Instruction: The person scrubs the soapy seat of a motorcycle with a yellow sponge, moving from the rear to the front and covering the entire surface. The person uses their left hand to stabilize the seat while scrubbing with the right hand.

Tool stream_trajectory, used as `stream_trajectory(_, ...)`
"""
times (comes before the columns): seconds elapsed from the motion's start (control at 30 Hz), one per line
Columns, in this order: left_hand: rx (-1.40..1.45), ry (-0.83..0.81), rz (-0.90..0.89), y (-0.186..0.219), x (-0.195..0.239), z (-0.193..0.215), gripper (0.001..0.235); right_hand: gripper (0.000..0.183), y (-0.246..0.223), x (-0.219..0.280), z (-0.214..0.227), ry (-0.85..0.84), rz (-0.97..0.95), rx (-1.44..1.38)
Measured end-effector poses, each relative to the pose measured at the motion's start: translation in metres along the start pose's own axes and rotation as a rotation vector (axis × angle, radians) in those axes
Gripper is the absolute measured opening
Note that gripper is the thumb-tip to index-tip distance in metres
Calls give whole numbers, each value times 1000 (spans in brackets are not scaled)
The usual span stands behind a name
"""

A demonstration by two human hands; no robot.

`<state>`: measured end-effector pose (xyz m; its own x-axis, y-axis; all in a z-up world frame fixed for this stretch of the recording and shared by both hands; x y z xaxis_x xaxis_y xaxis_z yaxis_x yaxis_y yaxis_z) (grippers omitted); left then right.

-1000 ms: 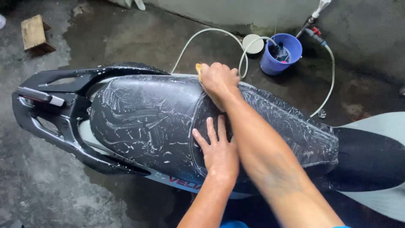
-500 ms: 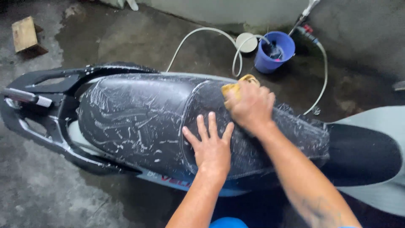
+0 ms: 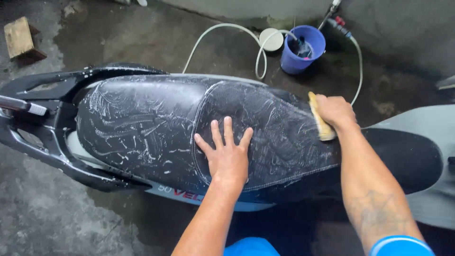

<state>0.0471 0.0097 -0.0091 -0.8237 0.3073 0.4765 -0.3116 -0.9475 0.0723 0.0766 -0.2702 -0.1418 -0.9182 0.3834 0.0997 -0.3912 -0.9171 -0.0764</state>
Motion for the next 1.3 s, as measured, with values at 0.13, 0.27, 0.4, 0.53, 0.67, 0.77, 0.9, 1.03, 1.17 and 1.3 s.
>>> stream_trajectory(0.13,4,-46,9,2,0,-7,101,54,-5,50,52,-146,-282,-128)
stream_trajectory(0.27,-127,-78,-46,-3,-3,-6,96,65,11,43,45,-178,-385,-229)
stream_trajectory(0.4,-47,-57,12,0,-5,-8,109,65,50,49,22,-133,-660,-316)
stream_trajectory(0.53,-25,-29,25,0,-8,0,100,56,24,58,50,-69,-329,-459)
stream_trajectory(0.67,-53,-49,15,1,-4,-4,100,70,73,59,18,-92,-525,-466)
stream_trajectory(0.77,-72,-62,19,3,-2,5,105,61,59,59,31,-62,-534,-434)
stream_trajectory(0.9,-59,-83,12,3,4,3,105,62,29,115,59,17,-532,-521)
stream_trajectory(1.03,-81,-2,4,7,0,2,107,56,94,121,-13,139,-987,-853)
stream_trajectory(1.17,-108,-3,31,7,-1,-4,109,60,29,148,56,192,-1005,-904)
stream_trajectory(1.3,-112,33,-20,12,3,-1,108,51,66,160,14,447,-855,-916)
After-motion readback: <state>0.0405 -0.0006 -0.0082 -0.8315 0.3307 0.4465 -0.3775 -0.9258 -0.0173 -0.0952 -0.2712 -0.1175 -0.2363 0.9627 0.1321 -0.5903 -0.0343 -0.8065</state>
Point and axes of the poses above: each hand's wrist, its own x-axis away from the middle knuckle, its own z-axis out of the back of the hand, y = z × x, the point moved 4 cm from there along -x, towards the middle knuckle, and after that the axes turned 12 degrees about y, right-handed, at the moved point
